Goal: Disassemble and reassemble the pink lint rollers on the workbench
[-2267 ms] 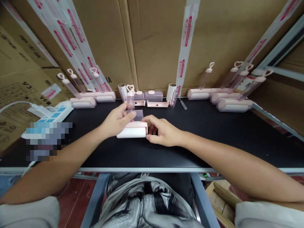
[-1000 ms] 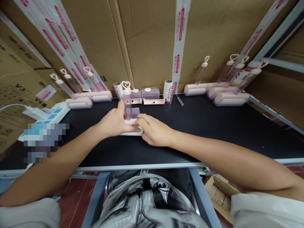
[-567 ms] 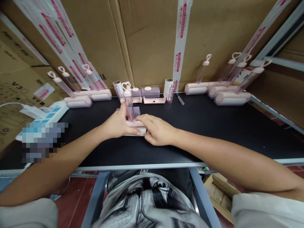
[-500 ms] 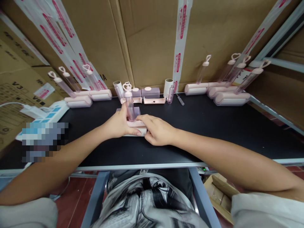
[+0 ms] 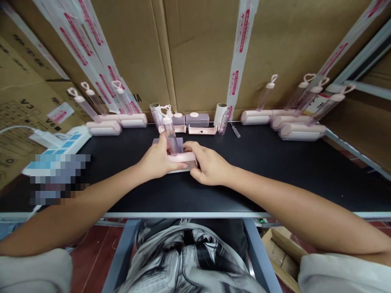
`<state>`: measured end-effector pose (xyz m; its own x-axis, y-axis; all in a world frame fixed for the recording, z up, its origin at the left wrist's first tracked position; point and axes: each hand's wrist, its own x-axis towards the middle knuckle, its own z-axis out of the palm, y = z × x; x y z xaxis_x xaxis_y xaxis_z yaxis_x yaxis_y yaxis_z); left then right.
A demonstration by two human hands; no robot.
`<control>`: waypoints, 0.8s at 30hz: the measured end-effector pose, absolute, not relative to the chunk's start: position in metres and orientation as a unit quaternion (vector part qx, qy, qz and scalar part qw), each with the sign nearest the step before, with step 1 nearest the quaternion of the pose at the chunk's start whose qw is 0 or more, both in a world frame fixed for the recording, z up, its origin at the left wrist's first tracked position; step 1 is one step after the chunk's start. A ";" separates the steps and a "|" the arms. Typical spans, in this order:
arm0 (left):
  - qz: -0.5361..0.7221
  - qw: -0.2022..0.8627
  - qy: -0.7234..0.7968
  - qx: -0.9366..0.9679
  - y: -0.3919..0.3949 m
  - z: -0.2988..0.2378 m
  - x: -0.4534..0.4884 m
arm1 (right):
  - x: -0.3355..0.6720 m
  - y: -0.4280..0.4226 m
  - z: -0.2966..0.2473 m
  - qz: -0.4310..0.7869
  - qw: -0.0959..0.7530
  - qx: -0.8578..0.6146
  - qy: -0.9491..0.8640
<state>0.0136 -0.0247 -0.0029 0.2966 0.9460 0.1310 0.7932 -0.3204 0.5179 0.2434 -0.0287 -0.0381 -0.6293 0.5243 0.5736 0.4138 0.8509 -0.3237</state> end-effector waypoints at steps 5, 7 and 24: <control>0.293 0.219 0.528 0.766 -0.025 -0.009 0.012 | 0.253 -0.027 -0.038 0.177 0.283 -0.319 -0.887; 0.339 0.226 0.512 0.757 -0.023 -0.011 0.009 | 0.255 -0.028 -0.036 0.211 0.273 -0.326 -0.880; 0.408 0.236 0.574 0.670 0.010 0.032 -0.035 | 0.254 -0.028 -0.036 0.446 0.342 -0.284 -0.776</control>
